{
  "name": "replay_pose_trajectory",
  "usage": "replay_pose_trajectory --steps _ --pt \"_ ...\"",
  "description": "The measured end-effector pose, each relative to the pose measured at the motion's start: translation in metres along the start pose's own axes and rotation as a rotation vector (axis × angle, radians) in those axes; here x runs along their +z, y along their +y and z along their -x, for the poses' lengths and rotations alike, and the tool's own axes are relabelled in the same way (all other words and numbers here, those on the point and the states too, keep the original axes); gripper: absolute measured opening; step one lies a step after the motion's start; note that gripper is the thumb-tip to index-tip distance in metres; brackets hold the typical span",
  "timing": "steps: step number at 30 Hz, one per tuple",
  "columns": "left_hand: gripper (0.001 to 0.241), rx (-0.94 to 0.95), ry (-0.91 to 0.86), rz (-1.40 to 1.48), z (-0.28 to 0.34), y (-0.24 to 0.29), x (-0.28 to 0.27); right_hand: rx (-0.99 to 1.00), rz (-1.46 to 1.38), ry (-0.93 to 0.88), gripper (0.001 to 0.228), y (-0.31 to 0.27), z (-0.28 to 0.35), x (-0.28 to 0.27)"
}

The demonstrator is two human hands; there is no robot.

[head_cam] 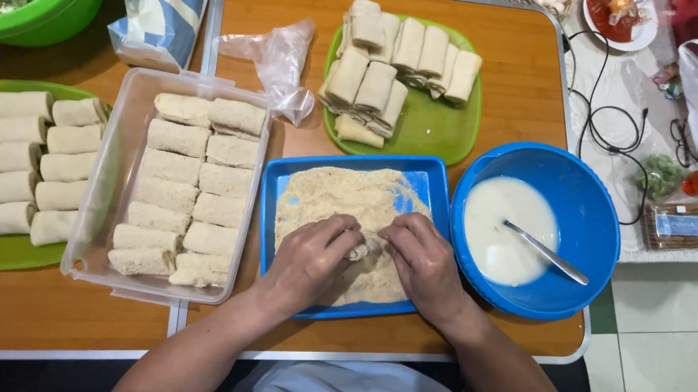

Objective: Breading pastry rolls by dipping them in a liquid mixture and then coating them with breadcrumbs.

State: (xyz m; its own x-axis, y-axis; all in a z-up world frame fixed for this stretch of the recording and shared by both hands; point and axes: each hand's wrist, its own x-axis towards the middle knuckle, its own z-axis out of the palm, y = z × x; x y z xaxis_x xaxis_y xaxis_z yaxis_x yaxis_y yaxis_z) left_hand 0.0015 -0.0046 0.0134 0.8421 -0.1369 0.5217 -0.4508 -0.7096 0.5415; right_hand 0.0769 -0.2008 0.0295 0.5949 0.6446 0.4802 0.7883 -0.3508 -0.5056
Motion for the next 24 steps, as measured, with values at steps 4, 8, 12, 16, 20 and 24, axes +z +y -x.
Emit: replay_pose_trajectory --steps 4,8,12,16,20,24 --pt "0.029 0.009 -0.035 -0.081 0.005 -0.005 0.004 0.075 0.010 -0.029 0.018 0.008 0.010 0.006" --pt "0.025 0.036 0.059 -0.156 0.004 -0.002 0.006 -0.019 0.039 0.035 0.025 -0.002 0.001 0.000" --pt "0.024 0.047 0.051 -0.185 0.007 -0.004 0.008 0.053 0.051 -0.010 0.020 0.011 0.011 0.006" --pt "0.030 0.012 0.038 -0.097 0.008 -0.001 0.004 -0.018 0.121 -0.028 0.028 0.002 0.004 0.005" --pt "0.035 -0.022 0.089 0.003 0.002 0.001 -0.017 -0.051 0.143 -0.060 0.027 0.007 0.006 0.010" --pt "0.038 -0.179 0.162 0.047 0.005 -0.008 -0.042 -0.026 0.161 -0.096 0.020 0.007 0.006 0.010"
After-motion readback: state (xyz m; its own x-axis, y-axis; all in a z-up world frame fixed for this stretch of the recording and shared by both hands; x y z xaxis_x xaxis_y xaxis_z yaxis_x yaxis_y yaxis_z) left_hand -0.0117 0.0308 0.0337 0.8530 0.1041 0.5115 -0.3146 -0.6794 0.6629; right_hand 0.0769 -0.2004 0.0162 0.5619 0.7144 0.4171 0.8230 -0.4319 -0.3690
